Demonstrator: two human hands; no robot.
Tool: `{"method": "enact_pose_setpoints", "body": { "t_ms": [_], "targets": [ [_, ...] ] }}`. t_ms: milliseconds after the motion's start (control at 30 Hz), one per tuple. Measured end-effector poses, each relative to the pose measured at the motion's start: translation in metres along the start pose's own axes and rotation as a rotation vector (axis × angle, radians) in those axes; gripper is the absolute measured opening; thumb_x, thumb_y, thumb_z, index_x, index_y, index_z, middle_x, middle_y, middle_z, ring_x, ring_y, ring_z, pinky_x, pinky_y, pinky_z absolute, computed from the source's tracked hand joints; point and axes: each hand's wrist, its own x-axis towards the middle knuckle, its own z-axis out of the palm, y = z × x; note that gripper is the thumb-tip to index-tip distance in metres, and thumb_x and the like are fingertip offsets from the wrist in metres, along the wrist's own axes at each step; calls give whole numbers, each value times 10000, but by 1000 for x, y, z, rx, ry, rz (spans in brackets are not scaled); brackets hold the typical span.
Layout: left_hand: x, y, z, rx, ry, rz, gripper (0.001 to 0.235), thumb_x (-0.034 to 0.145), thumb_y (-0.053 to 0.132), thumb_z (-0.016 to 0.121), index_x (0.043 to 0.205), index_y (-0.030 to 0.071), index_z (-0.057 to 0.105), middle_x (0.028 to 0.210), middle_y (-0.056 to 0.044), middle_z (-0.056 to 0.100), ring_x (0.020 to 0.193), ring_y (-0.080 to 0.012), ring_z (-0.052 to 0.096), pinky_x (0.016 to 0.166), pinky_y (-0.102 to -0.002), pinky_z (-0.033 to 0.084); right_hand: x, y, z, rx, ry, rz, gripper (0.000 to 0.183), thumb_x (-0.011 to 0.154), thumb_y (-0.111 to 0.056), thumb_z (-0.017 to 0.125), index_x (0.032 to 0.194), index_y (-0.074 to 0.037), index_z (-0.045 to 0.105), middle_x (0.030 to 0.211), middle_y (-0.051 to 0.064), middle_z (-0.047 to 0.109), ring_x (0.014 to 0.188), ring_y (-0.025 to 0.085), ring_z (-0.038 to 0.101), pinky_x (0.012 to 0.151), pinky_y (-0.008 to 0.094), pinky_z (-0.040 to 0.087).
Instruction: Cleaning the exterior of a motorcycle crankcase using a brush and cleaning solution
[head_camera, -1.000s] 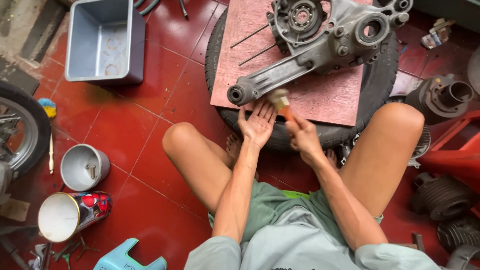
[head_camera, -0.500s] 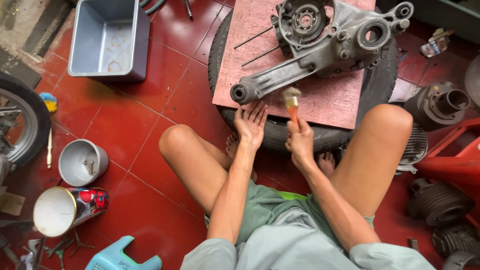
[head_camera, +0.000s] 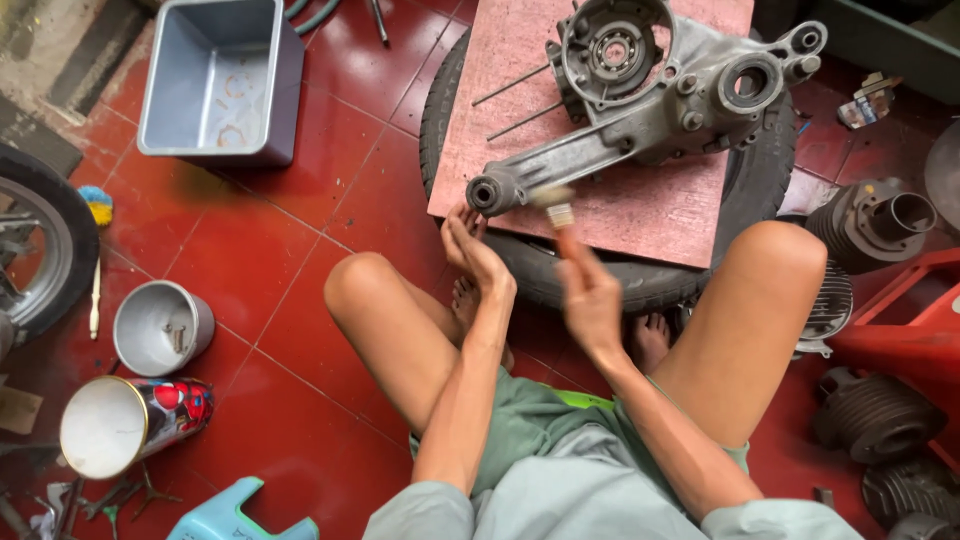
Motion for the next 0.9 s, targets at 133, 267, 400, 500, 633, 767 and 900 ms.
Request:
{"method": "enact_pose_setpoints", "body": {
  "t_ms": [133,267,400,500,633,767,900],
  "targets": [
    [-17,21,10,-77,-212,14,393,1116,295,401,1332,51,621,1318,-174,623,1259,-263,572,1054,-415,470,-11,-26,-4,-60,-188,-87,416,935,-32,682,1351,-53,675,1247,221,706,1207,369,631,996,481,520],
    [-38,56,29,-130,-319,194,400,1134,203,368,1326,-35,625,1345,-218,616,1323,-281,547,1148,-401,416,-1,-6,-20,-108,-95,-66,378,980,-90,643,1355,-46,667,1231,193,722,1225,289,627,1007,456,512],
    [-42,64,34,-151,-346,200,411,1129,211,348,1303,-9,648,1308,-185,635,1294,-242,555,1169,-369,396,-11,-3,10,-183,-245,-41,90,894,-163,778,975,-144,814,878,104,780,911,303,752,822,426,576],
    [-26,64,22,80,-326,287,341,1094,173,425,1200,33,717,1198,-148,699,1187,-217,638,1106,-350,465,-20,-20,21,-11,-274,-48,346,901,-25,716,1247,-5,718,1184,238,731,1182,352,656,989,454,538],
    [-22,62,18,107,-325,243,353,1095,197,426,1186,40,729,1156,-133,715,1143,-198,647,1063,-356,491,-24,-9,4,-6,-100,26,361,961,-62,661,1320,-34,690,1228,190,724,1191,253,635,1011,439,509],
    [-27,65,20,67,-326,230,354,1095,206,439,1212,24,720,1181,-136,711,1156,-183,642,1069,-358,494,-26,25,27,-84,-184,43,150,915,-140,749,1049,-126,815,962,144,780,986,284,746,884,430,570],
    [-14,73,13,-93,-327,139,447,1092,281,392,1146,21,753,1074,-112,736,1058,-168,671,1025,-341,509,-20,-41,19,16,-277,-59,353,922,-54,704,1273,-70,726,1213,176,741,1205,307,653,1014,432,530]
  ]
}}
